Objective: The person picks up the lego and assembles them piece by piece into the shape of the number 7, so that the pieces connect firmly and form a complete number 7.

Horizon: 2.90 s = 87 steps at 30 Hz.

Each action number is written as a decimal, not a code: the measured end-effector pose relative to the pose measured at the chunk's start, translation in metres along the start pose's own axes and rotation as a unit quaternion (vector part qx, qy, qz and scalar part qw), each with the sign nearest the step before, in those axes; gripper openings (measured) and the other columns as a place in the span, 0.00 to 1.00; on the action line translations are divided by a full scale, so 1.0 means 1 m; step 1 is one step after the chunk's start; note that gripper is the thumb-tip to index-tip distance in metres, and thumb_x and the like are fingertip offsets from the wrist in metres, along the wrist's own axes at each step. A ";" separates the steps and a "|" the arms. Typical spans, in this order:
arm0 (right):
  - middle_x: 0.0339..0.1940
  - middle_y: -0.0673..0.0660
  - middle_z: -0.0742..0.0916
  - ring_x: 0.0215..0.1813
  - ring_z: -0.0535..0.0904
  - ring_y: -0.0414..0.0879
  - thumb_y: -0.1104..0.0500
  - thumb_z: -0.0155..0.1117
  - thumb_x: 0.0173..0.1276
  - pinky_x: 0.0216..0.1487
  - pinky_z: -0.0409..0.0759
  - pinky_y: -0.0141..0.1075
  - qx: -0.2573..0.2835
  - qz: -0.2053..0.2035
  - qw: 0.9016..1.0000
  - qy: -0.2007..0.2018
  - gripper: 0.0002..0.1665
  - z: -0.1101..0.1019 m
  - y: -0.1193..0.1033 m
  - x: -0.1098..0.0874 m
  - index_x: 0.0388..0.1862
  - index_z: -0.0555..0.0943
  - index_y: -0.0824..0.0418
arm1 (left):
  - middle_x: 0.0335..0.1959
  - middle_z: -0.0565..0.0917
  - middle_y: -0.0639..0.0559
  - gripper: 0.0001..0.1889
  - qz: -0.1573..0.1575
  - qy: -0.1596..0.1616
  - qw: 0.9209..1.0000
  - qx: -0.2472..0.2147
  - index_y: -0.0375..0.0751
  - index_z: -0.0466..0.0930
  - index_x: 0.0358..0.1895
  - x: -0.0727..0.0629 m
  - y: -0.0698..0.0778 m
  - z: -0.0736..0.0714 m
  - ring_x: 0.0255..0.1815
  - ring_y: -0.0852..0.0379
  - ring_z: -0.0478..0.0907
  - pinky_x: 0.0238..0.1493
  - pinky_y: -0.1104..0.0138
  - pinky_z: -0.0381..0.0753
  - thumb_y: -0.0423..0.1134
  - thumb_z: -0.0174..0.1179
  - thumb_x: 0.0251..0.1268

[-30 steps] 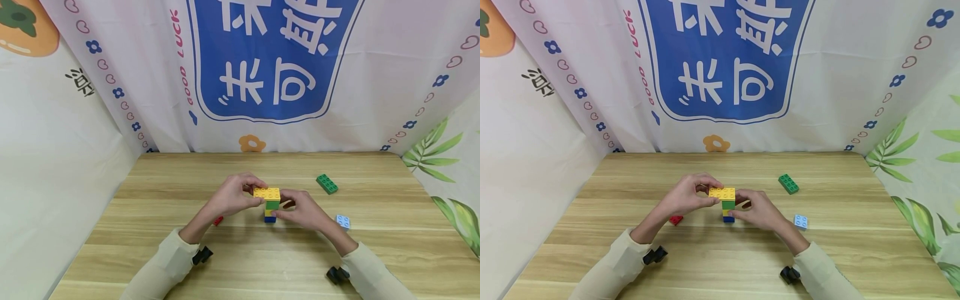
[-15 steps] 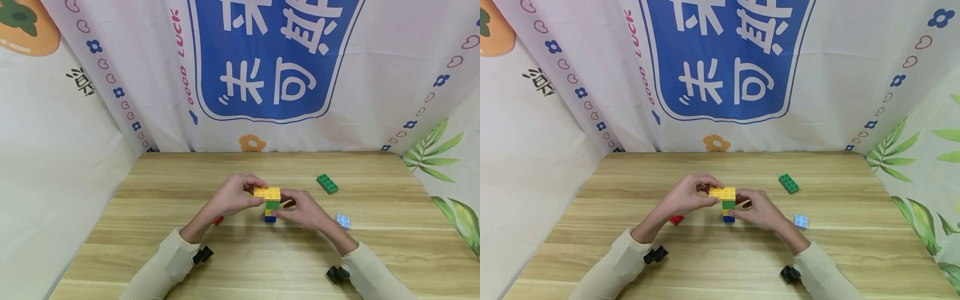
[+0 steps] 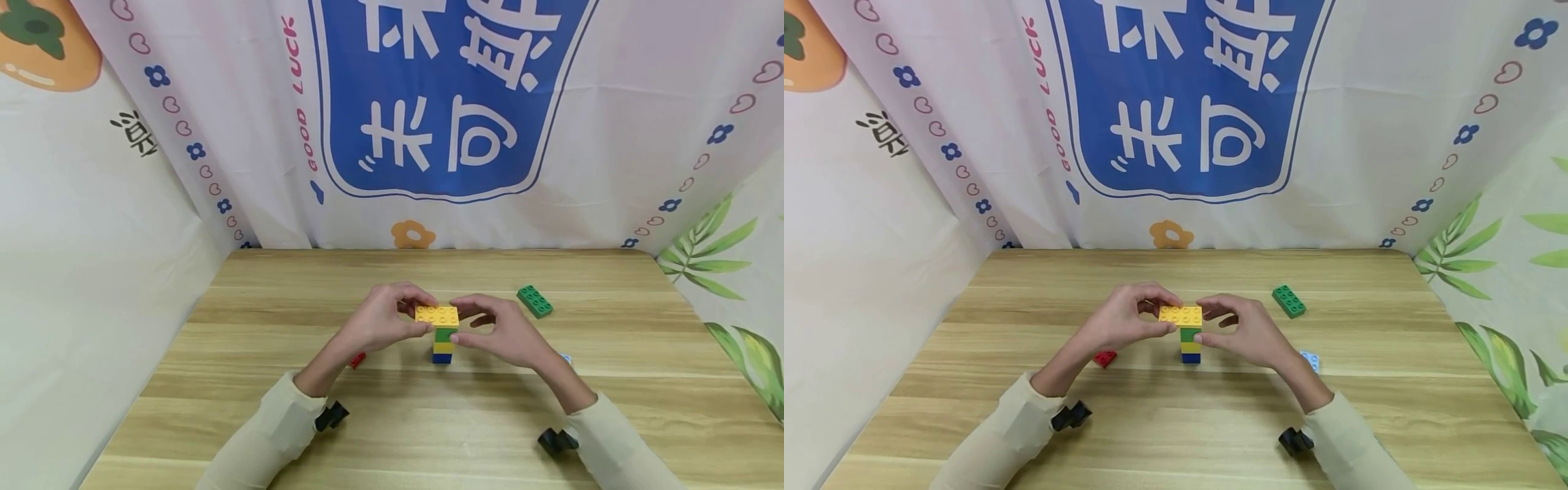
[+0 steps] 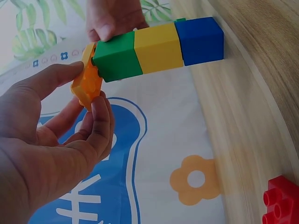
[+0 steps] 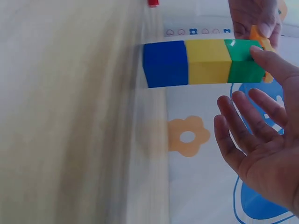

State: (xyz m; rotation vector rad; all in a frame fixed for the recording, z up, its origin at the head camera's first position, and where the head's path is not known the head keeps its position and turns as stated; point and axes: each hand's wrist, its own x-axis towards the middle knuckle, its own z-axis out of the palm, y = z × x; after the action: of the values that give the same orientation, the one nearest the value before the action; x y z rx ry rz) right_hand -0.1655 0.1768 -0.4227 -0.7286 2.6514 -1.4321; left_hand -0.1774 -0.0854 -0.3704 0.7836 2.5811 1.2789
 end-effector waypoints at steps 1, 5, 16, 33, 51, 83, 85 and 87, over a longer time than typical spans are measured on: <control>0.59 0.54 0.91 0.59 0.89 0.53 0.50 0.81 0.68 0.59 0.90 0.46 0.004 -0.003 1.000 0.003 0.33 -0.001 -0.001 0.000 0.69 0.83 0.58 | 0.49 0.90 0.51 0.16 -0.002 -0.001 1.000 -0.001 0.43 0.91 0.53 0.000 0.000 0.000 0.44 0.56 0.81 0.54 0.60 0.89 0.33 0.78 0.62; 0.58 0.53 0.92 0.60 0.89 0.54 0.52 0.81 0.68 0.58 0.90 0.48 0.017 -0.013 1.000 0.011 0.32 -0.005 -0.003 -0.001 0.68 0.83 0.58 | 0.49 0.90 0.51 0.15 -0.010 -0.002 1.000 -0.005 0.43 0.90 0.52 0.001 0.000 0.000 0.45 0.54 0.82 0.56 0.59 0.89 0.33 0.79 0.62; 0.59 0.53 0.91 0.60 0.88 0.55 0.58 0.78 0.71 0.58 0.91 0.43 0.038 -0.047 0.998 0.031 0.21 -0.008 -0.013 0.002 0.62 0.87 0.58 | 0.48 0.91 0.50 0.14 -0.012 0.001 1.000 -0.012 0.43 0.90 0.50 0.001 -0.001 -0.002 0.44 0.56 0.82 0.54 0.62 0.90 0.34 0.79 0.62; 0.54 0.54 0.92 0.53 0.90 0.44 0.62 0.78 0.70 0.55 0.91 0.34 0.057 -0.058 0.996 0.036 0.11 -0.007 -0.017 0.003 0.50 0.92 0.53 | 0.47 0.90 0.51 0.14 -0.008 0.002 1.000 -0.016 0.43 0.91 0.50 0.001 -0.004 -0.001 0.42 0.57 0.81 0.51 0.66 0.90 0.33 0.79 0.62; 0.55 0.54 0.92 0.53 0.91 0.47 0.59 0.79 0.69 0.55 0.91 0.38 0.061 -0.022 0.997 0.032 0.11 -0.005 -0.016 0.004 0.49 0.92 0.52 | 0.47 0.91 0.50 0.15 -0.011 -0.002 1.000 -0.010 0.43 0.91 0.51 0.002 -0.005 -0.001 0.42 0.57 0.83 0.50 0.67 0.90 0.33 0.79 0.61; 0.56 0.55 0.92 0.53 0.91 0.48 0.58 0.79 0.69 0.55 0.92 0.43 0.075 -0.004 0.997 0.031 0.10 -0.005 -0.014 0.003 0.48 0.93 0.52 | 0.50 0.91 0.50 0.16 -0.007 -0.011 1.000 -0.021 0.43 0.91 0.52 0.002 -0.005 -0.001 0.46 0.57 0.85 0.53 0.66 0.90 0.32 0.79 0.62; 0.56 0.55 0.92 0.54 0.91 0.49 0.58 0.79 0.69 0.55 0.92 0.43 0.075 -0.004 0.997 0.031 0.10 -0.005 -0.015 0.003 0.48 0.93 0.52 | 0.51 0.91 0.50 0.16 -0.005 -0.014 1.000 -0.022 0.43 0.91 0.53 0.002 -0.004 -0.002 0.47 0.57 0.85 0.54 0.66 0.90 0.32 0.78 0.62; 0.56 0.56 0.92 0.54 0.91 0.50 0.58 0.79 0.69 0.55 0.92 0.41 0.076 -0.004 0.997 0.030 0.10 -0.005 -0.016 0.003 0.48 0.93 0.52 | 0.51 0.91 0.50 0.16 0.000 -0.016 1.000 -0.020 0.42 0.91 0.53 0.002 -0.005 -0.002 0.47 0.57 0.85 0.54 0.66 0.90 0.32 0.78 0.63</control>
State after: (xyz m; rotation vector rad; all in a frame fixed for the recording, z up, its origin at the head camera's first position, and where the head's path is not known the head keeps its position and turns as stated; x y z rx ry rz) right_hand -0.1635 0.1725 -0.4066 -0.6925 2.5488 -1.6598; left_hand -0.1816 -0.0880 -0.3724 0.7890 2.5220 1.3030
